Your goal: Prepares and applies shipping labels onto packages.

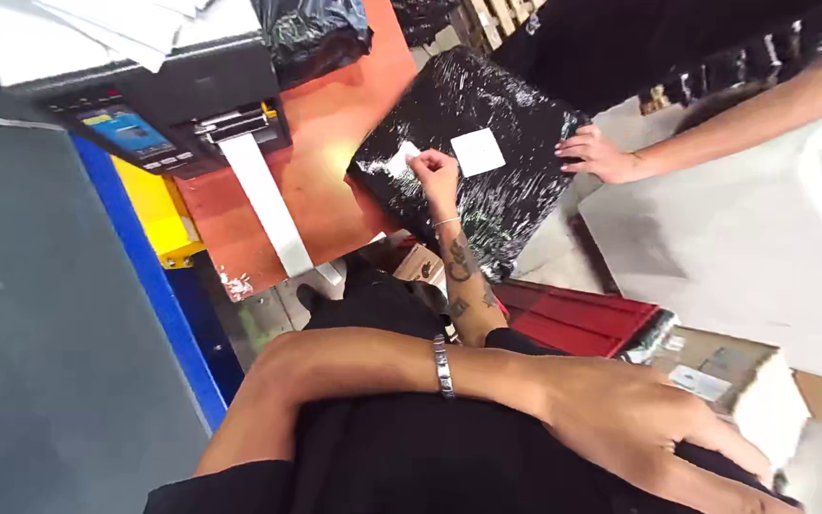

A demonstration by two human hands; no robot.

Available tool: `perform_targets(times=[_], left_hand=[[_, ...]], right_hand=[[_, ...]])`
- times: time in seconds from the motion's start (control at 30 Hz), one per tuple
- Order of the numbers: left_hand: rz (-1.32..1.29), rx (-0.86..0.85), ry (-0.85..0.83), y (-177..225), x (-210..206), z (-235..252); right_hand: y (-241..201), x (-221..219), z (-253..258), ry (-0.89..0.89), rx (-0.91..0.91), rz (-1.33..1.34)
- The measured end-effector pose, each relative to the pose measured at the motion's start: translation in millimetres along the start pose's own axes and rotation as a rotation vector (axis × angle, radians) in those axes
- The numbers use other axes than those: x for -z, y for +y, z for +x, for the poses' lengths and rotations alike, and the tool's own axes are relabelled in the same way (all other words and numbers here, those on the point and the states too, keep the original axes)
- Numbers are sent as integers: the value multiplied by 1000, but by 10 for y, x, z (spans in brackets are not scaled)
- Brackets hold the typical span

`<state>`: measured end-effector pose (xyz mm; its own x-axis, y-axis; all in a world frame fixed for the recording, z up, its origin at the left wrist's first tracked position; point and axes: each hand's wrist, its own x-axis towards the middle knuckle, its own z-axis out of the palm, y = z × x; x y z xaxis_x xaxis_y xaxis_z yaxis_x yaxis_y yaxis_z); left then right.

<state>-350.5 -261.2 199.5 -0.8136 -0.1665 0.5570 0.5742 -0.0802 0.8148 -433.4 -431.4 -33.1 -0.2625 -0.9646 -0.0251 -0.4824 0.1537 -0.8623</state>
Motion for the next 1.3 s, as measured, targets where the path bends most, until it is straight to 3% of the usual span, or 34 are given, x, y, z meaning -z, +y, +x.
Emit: perform_targets(times=[0.07, 0.13, 0.23, 0.37, 0.5, 0.57, 0.63, 0.67, 0.73, 0.8, 0.87, 0.93, 0.97, 1.07, 1.13, 1.23, 1.3], left_hand=[[-8, -7, -32, -114, 83, 191], [-30, -20, -33, -227, 167, 319], [-93, 1, -45, -415, 334, 453], [-163, 48, -72, -595, 556, 609], [-240, 94, -63, -599, 743, 765], [-137, 88, -65, -581, 879, 732], [285, 93, 103, -684, 1162, 434], [538, 180, 253, -823, 1385, 157], [1037, 545, 504, -1320, 1880, -636], [1290, 907, 521, -1905, 2261, -1552], [1408, 922, 449, -2176, 2311, -2153], [1421, 904, 530, -2052, 2407, -2139], [1424, 937, 667, -1946, 2461, -2102], [1152, 1341, 1164, -1572, 2902, -2019], [866, 1461, 1250, -1423, 3103, -2035], [603, 1346, 1299, -1176, 3141, -2076], [600, 1225, 1306, -1020, 2975, -1984]], right_hand=[[278, 340, 293, -32, -136, -437], [559, 438, 419, -94, -287, -621], [775, 445, 323, -42, -354, -594], [1007, 570, 395, 176, -406, -478], [1335, 1136, 337, 427, -441, -393], [1458, 1412, 82, 503, -522, -390], [1739, 1580, -323, 525, -605, -397], [1922, 1611, -520, 539, -637, -365], [2086, 1497, -793, 488, -734, -138], [2041, 1278, -823, 334, -795, 222], [1916, 1056, -788, 197, -815, 415], [1854, 932, -592, 199, -830, 337], [1861, 945, -556, 176, -837, 318], [1876, 985, -334, 143, -792, 360], [1869, 986, -255, 206, -760, 376], [1990, 855, -391, 332, -668, 367], [1836, 796, -594, 411, -603, 385]])
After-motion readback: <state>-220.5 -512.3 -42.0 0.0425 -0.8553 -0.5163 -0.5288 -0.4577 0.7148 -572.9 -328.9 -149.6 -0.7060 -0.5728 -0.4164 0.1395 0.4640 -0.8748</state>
